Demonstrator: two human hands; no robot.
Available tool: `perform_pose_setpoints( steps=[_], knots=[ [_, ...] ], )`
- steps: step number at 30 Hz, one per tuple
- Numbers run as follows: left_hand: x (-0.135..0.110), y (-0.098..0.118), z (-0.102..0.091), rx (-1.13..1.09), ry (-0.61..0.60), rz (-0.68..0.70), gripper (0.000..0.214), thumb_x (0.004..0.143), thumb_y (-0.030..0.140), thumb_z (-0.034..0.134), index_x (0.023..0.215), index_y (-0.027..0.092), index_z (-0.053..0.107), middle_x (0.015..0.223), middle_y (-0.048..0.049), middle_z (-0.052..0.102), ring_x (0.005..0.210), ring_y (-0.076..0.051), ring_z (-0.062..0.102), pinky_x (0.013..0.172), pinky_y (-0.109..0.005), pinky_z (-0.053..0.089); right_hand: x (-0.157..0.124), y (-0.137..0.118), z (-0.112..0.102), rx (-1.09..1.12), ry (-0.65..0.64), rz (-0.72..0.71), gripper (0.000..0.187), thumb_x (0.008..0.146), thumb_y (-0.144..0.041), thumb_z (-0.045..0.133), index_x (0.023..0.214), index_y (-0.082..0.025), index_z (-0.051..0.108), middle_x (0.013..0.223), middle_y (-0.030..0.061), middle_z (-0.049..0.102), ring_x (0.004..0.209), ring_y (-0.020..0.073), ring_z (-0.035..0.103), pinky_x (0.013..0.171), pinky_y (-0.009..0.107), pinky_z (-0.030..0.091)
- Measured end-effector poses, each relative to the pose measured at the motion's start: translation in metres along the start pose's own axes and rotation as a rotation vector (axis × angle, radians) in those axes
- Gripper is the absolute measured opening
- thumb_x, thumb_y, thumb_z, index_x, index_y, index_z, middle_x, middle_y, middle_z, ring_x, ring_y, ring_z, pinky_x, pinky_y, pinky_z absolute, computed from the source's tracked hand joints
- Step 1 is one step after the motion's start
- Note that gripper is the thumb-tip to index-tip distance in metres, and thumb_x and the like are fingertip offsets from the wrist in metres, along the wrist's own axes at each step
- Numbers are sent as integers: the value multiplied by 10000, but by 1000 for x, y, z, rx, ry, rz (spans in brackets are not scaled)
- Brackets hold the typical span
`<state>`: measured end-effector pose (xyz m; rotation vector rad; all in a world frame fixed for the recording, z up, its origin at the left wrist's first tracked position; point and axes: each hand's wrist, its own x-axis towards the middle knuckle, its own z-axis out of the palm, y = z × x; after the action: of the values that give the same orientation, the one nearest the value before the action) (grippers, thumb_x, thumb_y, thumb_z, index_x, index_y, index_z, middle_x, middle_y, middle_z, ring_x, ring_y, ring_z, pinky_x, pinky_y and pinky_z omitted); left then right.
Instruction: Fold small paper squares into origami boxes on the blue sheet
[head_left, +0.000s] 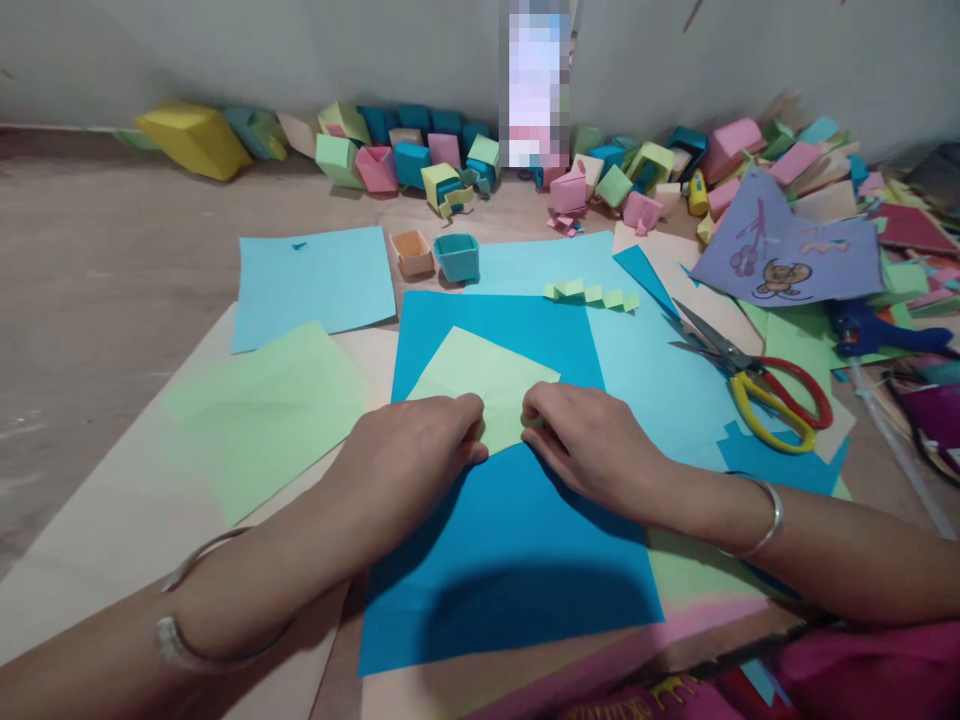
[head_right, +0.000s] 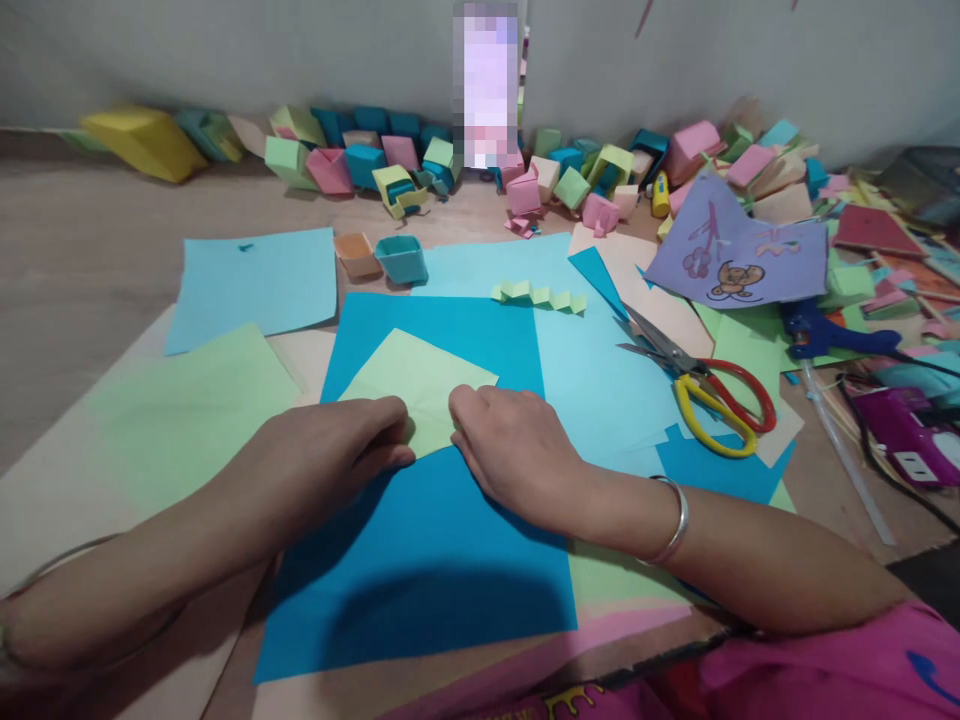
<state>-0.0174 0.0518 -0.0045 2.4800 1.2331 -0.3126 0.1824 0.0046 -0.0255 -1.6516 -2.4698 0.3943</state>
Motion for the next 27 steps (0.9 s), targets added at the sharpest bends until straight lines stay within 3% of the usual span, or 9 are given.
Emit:
perform_pose_setpoints(
  steps=[4, 10, 16, 21, 24, 27],
  knots=[
    [1, 0, -1, -18, -14, 6, 163, 893, 317, 513, 766, 216, 506, 731, -6, 627, 585, -158, 468, 507, -284, 180, 0, 1, -1, -13, -29, -31, 252, 982, -213, 357, 822, -164, 545, 768, 51, 582, 677, 159, 466, 555, 297, 203],
    [4, -1, -5, -26, -57, 42, 214, 913, 358, 474, 774, 211, 544, 746, -23, 638, 602, -170, 511, 504, -288, 200, -1, 6, 0, 40, -41, -16, 197, 949, -177, 388, 812, -160, 529, 784, 54, 593, 702, 155, 485, 558, 286, 212],
    [9, 15, 2, 111, 68, -34, 488, 932, 581, 368, 726, 192, 578, 652, -71, 609, 583, -222, 551, 494, -304, 169, -1, 6, 2, 42, -14, -22, 203, 941, -202, 395, 774, -168, 506, 732, 38, 560, 664, 149, 467, 549, 288, 198],
    [8, 17, 5, 139, 103, -7, 469, 917, 582, 416, 741, 189, 601, 612, -74, 592, 563, -229, 548, 493, -300, 192, 0, 5, -1, 32, -16, -24, 188, 931, -189, 402, 773, -171, 503, 736, 38, 564, 664, 149, 465, 548, 290, 198],
    [5, 9, 1, 105, 73, 13, 413, 896, 544, 495, 710, 188, 592, 648, -72, 607, 551, -206, 540, 497, -294, 203, 0, 5, -2, 35, -28, -29, 198, 934, -181, 390, 772, -171, 504, 736, 42, 568, 657, 147, 459, 547, 287, 204],
    [3, 3, -7, 106, -32, -14, 404, 867, 509, 559, 623, 186, 565, 631, -72, 609, 537, -199, 529, 498, -288, 204, 0, 5, -2, 26, -43, -28, 188, 926, -159, 395, 772, -168, 503, 742, 45, 572, 656, 145, 454, 549, 286, 207]
  ],
)
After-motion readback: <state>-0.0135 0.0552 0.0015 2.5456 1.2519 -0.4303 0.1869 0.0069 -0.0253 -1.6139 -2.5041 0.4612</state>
